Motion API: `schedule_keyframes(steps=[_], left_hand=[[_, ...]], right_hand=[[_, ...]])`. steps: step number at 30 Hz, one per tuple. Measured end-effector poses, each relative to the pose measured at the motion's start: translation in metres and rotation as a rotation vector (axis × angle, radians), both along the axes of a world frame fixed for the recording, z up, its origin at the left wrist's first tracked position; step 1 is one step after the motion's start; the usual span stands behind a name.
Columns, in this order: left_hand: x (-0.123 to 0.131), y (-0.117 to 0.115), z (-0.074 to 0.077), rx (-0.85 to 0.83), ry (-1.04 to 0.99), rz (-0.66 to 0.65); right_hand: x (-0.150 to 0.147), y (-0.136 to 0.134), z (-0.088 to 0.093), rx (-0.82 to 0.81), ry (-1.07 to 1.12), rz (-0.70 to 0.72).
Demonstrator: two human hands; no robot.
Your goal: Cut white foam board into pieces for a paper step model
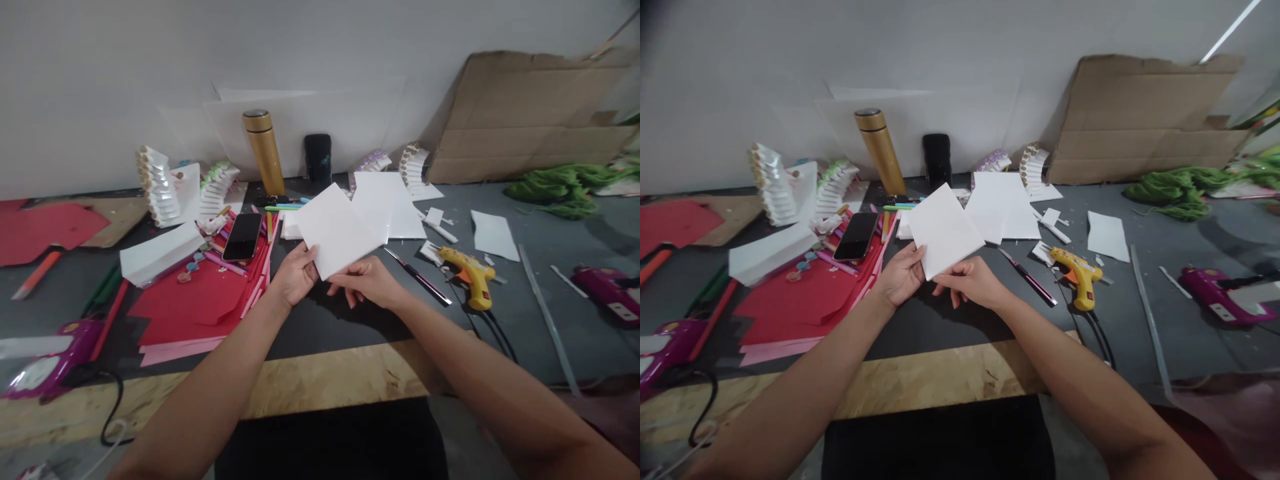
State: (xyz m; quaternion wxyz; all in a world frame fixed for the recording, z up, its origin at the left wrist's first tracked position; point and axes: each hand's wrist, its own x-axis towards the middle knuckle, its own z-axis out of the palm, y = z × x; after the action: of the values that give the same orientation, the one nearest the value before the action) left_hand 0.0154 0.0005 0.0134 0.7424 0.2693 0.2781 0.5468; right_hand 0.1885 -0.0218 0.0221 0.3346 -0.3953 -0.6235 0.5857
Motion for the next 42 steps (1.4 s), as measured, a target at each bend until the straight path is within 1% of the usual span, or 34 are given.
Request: schedule_keyframes(steps=[3, 7, 11, 16, 19, 24, 30, 36, 38, 39, 42], left_hand=[[-0.002, 0.001, 0.0, -0.023, -0.002, 0.025], [-0.005, 0.002, 0.0, -0.04, 0.009, 0.095], [-0.002, 0.001, 0.0, 0.019, 0.008, 0.1], [0.001, 0.0, -0.005, 0.108, 0.019, 0.116], [0.001, 0.0, -0.007, 0.146, 0.027, 0.114], [0.001, 0.0, -0.005, 0.168, 0.041, 0.132], [-0.002, 0.003, -0.005, 0.182, 0.035, 0.179], [0.0, 0.001, -0.004, 0.182, 0.043, 0.146], [-0.001, 0.002, -0.003, 0.179, 0.044, 0.157], [-0.002, 0.002, -0.003, 0.178, 0.039, 0.167], [-0.004, 0.004, -0.003, 0.165, 0.025, 0.187]], right_hand=[[0.006, 0.003, -0.002, 0.016, 0.034, -0.03], [0.01, 0.008, -0.005, -0.086, 0.118, -0.086], [0.007, 0.009, -0.003, -0.159, 0.175, -0.082], [0.003, 0.007, -0.001, -0.215, 0.17, -0.04], [0.003, 0.008, -0.002, -0.233, 0.168, -0.053], [0.004, 0.008, -0.003, -0.273, 0.168, -0.08], [0.007, 0.009, -0.003, -0.293, 0.207, -0.126], [0.007, 0.01, -0.004, -0.249, 0.218, -0.141], [0.01, 0.012, -0.004, -0.233, 0.231, -0.192], [0.013, 0.014, -0.003, -0.223, 0.259, -0.241], [0.025, 0.022, 0.002, -0.183, 0.431, -0.468]])
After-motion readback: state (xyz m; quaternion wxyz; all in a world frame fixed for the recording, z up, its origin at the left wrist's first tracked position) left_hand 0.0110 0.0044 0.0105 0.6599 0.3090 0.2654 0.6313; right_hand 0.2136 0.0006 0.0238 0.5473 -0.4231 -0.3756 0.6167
